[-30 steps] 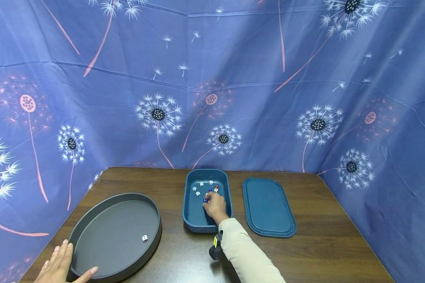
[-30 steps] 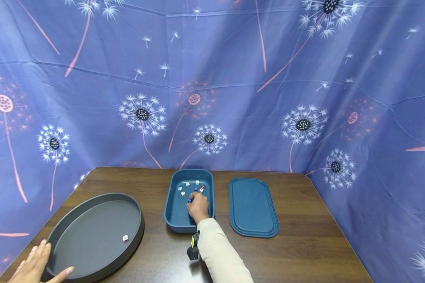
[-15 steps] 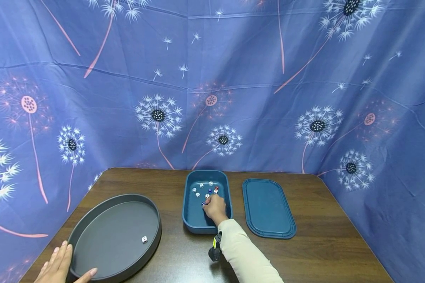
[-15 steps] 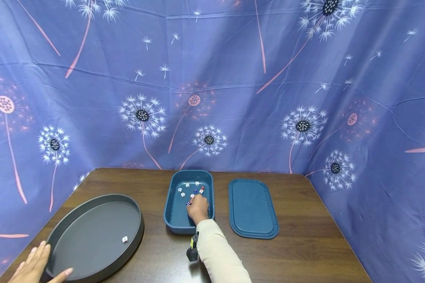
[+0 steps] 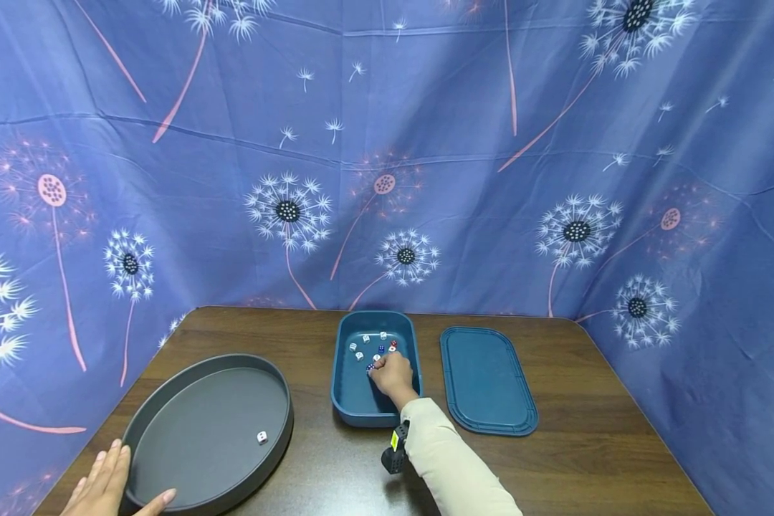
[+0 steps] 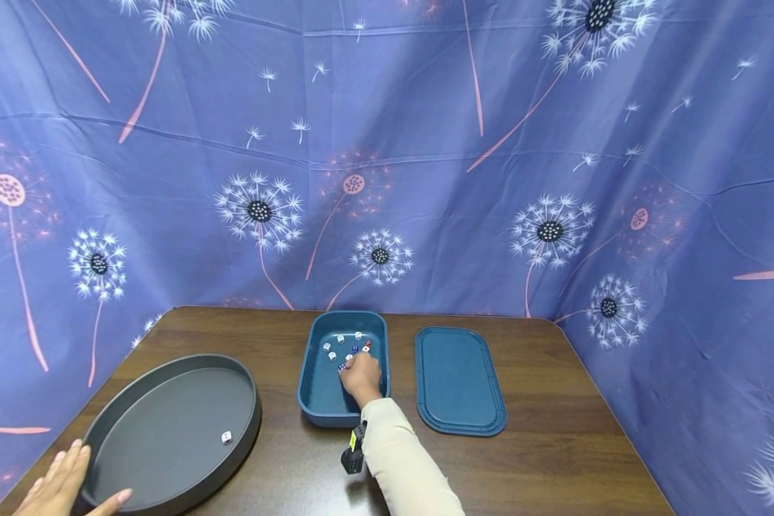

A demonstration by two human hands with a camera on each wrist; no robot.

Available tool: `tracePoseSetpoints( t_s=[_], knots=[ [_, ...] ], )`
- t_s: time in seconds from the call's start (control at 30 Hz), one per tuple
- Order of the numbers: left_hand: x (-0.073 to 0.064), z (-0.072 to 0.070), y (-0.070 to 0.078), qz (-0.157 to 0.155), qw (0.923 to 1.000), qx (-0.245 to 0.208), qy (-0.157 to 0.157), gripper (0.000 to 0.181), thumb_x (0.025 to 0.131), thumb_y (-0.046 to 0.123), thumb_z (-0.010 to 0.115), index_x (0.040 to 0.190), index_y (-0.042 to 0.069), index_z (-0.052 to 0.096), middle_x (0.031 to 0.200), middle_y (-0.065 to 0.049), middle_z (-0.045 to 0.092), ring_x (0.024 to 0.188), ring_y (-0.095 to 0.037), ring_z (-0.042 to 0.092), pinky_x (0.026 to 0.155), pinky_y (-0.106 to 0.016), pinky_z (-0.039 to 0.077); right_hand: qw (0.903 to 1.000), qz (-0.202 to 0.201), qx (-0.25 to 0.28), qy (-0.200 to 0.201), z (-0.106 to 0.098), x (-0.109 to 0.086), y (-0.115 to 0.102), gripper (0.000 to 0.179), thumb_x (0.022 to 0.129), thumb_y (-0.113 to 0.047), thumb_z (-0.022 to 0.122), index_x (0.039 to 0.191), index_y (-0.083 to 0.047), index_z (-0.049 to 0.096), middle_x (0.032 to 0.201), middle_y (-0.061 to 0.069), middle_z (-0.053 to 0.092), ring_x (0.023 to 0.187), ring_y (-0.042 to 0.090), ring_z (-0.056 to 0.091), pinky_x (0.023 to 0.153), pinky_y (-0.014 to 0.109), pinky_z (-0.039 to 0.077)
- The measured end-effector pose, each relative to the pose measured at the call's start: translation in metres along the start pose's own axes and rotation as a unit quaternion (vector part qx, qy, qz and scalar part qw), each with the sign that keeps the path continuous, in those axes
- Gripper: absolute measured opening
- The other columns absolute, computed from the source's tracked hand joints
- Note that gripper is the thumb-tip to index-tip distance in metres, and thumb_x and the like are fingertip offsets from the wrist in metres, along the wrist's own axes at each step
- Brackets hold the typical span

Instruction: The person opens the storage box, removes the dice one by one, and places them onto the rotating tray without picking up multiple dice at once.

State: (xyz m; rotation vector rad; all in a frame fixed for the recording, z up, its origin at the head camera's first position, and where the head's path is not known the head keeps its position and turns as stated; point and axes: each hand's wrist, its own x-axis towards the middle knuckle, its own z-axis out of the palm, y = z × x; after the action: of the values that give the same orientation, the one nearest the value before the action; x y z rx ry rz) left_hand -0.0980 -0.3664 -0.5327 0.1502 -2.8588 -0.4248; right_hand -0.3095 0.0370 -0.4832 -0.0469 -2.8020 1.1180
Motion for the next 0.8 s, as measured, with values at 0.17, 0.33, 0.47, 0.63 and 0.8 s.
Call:
tracePoseSetpoints(
  t_s=[0.17,0.33,0.47,0.63,0.8],
  knots=[
    [-0.001,0.006,-0.004,0.003,0.9996,0.007,0.028,0.119,0.078,0.067,0.063,0.143,-0.019,0.013,0.153,-0.034,-0.003,0.14,-0.047,-0.014,0.1,-0.035,-0.034,0.9989,-0.031,0.034,0.012,-0.008,0.001,-0.016,0.009,0.077,-0.011,0.079,0.073,-0.008,0.071,0.067,0.0,0.067,0.064,0.014,0.061,0.061,0.034,0.05],
    [-0.002,0.006,-0.004,0.002,0.9992,0.01,0.038,0.12,0.077,0.067,0.064,0.143,-0.019,0.014,0.153,-0.034,-0.001,0.141,-0.045,-0.014,0.1,-0.033,-0.034,0.9939,-0.076,0.078,0.017,-0.017,-0.003,-0.041,0.008,0.078,-0.01,0.078,0.078,-0.005,0.072,0.069,0.002,0.07,0.062,0.01,0.062,0.062,0.029,0.051],
    [-0.001,0.001,-0.001,-0.001,0.9999,0.004,0.011,0.119,0.08,0.067,0.062,0.143,-0.02,0.012,0.152,-0.035,-0.003,0.14,-0.047,-0.015,0.1,-0.038,-0.034,0.988,-0.119,0.097,0.015,-0.019,-0.01,-0.063,0.007,0.079,-0.011,0.077,0.078,-0.005,0.072,0.069,0.001,0.068,0.06,0.005,0.058,0.06,0.025,0.049],
    [0.0,-0.006,0.002,-0.006,0.9993,-0.009,-0.035,0.117,0.083,0.066,0.058,0.142,-0.022,0.008,0.15,-0.037,-0.008,0.137,-0.051,-0.017,0.1,-0.05,-0.031,0.9794,-0.167,0.114,0.005,-0.015,-0.023,-0.09,0.007,0.08,-0.011,0.076,0.08,-0.005,0.072,0.068,-0.001,0.067,0.058,0.001,0.055,0.053,0.016,0.045],
    [0.002,-0.009,0.004,-0.015,0.9983,-0.013,-0.056,0.117,0.084,0.067,0.056,0.142,-0.022,0.007,0.149,-0.038,-0.01,0.136,-0.053,-0.016,0.101,-0.058,-0.026,0.9722,-0.198,0.124,-0.011,-0.007,-0.042,-0.112,0.006,0.08,-0.011,0.076,0.082,-0.007,0.073,0.069,-0.003,0.066,0.059,-0.002,0.053,0.054,0.013,0.043]
  ],
)
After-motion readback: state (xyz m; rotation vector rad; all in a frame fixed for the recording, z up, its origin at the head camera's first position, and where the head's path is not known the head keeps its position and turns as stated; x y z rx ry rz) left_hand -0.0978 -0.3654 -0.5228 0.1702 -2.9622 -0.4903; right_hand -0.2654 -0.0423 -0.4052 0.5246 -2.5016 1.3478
